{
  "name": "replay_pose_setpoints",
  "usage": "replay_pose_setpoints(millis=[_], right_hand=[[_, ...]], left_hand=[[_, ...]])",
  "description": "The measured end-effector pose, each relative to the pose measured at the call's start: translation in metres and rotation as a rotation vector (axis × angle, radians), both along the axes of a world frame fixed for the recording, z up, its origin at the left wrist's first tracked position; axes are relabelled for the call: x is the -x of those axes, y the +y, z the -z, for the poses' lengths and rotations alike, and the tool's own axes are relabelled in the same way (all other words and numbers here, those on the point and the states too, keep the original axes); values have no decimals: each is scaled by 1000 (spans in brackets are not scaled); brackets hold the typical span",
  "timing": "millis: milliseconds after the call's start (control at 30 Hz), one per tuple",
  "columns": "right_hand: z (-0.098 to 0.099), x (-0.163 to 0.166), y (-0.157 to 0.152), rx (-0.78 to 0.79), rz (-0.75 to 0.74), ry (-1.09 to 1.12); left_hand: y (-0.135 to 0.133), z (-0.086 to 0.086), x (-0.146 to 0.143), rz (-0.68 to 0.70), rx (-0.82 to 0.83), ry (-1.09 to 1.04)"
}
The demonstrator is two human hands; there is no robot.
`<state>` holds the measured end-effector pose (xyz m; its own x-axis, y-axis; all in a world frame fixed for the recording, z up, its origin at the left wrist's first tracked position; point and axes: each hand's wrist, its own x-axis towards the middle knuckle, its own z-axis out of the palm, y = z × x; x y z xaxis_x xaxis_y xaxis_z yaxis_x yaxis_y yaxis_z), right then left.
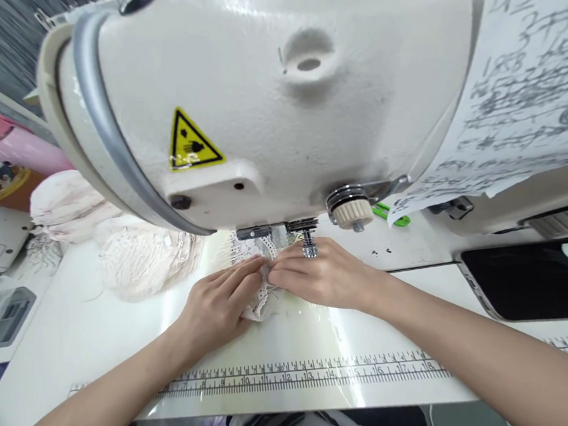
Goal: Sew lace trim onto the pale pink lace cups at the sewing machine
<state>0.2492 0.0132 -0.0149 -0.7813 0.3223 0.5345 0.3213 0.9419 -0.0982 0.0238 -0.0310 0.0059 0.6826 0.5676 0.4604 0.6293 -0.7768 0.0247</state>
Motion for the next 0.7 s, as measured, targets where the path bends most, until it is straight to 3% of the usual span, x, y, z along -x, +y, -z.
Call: replay_pose_setpoints(millis=[333,567,700], right_hand=[[-10,1,7,-54,10,119],[-15,1,6,-154,164,47],[-10,3,5,-162,102,87]], left_hand=[[1,6,-2,6,26,-3],[3,7,-1,-12,48,13],[4,5,1,6,34,-11]])
